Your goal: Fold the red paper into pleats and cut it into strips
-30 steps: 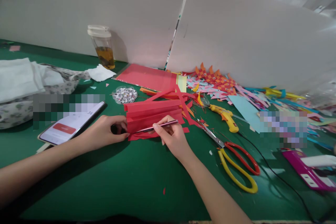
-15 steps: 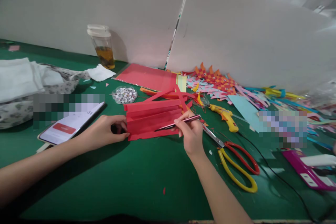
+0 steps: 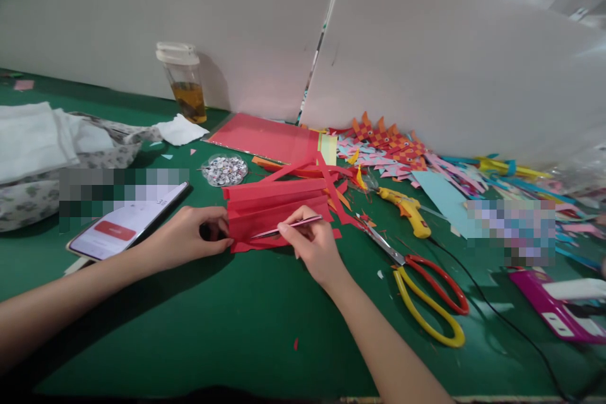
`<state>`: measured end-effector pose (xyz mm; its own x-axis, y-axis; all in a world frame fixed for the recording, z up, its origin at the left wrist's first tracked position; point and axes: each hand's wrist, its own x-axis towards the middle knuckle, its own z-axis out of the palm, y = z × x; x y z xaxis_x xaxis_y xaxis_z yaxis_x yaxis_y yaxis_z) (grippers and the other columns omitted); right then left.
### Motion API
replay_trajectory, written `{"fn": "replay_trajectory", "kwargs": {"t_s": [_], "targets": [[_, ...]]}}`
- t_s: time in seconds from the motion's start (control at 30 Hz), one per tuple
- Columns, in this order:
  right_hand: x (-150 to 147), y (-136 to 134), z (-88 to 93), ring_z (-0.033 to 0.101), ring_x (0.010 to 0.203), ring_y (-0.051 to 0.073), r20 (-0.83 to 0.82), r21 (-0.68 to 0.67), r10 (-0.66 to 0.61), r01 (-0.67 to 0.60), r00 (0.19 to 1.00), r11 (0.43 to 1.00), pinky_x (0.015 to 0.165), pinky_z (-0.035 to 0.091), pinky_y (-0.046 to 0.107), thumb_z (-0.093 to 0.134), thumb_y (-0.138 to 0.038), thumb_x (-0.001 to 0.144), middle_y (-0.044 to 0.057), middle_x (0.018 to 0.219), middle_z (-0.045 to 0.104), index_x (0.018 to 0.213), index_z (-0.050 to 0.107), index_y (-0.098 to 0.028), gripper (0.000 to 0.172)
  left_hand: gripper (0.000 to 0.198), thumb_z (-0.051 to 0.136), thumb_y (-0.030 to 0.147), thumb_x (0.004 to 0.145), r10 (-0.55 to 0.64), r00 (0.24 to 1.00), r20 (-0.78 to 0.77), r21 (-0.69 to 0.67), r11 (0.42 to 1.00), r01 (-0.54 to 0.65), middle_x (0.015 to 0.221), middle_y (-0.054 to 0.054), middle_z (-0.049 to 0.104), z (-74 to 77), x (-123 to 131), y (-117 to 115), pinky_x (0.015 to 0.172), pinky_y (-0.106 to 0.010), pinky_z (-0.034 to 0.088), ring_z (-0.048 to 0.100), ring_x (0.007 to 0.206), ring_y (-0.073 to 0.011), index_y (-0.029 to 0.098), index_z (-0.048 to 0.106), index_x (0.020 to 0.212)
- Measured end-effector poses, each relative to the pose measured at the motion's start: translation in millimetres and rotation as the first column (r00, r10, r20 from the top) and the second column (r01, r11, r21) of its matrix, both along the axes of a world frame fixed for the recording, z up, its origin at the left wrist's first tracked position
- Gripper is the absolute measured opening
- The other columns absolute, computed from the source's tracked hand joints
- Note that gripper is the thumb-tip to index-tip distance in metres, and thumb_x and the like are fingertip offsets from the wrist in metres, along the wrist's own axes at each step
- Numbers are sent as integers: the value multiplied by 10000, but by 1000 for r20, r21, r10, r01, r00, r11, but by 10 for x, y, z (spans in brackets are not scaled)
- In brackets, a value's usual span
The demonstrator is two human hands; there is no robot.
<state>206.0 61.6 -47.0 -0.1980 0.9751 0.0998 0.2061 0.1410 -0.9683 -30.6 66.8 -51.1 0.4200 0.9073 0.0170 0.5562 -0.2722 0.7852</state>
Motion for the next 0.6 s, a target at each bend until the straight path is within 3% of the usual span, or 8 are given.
{"fn": "replay_trajectory", "kwargs": {"t_s": [0.17, 0.3, 0.4, 0.6], "targets": [[187, 117, 46, 364, 326, 68, -34, 53, -230, 232, 973, 971, 383, 262, 232, 563, -248, 730, -55, 446, 511, 615, 459, -204, 161, 144, 556, 161, 683, 2, 1000, 7, -8, 1000, -2, 727, 20, 666, -4, -11, -5, 573, -216, 440, 587, 620, -108, 191, 607, 814], [253, 154, 40, 388, 326, 80, -52, 79, -291, 295, 955, 952, 374, 253, 233, 567, -220, 714, -47, 435, 525, 610, 459, -208, 151, 169, 560, 148, 677, -5, 1000, 19, -13, 1000, 5, 734, 22, 669, -16, -22, -2, 576, -211, 445, 586, 615, -104, 196, 612, 830], [215, 127, 28, 384, 330, 73, -99, 79, -251, 259, 963, 963, 376, 253, 227, 583, -232, 732, -66, 417, 475, 621, 475, -203, 158, 160, 559, 153, 681, -4, 1000, 15, -8, 1000, 4, 737, 25, 670, -4, -20, -5, 580, -210, 444, 584, 620, -102, 196, 608, 827], [-14, 30, 14, 383, 360, 69, -63, -24, -39, 38, 997, 999, 401, 291, 220, 598, -311, 771, -85, 427, 433, 684, 479, -204, 183, 130, 568, 167, 683, 12, 1000, -14, -16, 1000, -13, 715, 27, 664, 25, -2, -12, 571, -215, 437, 577, 606, -103, 190, 606, 806]]}}
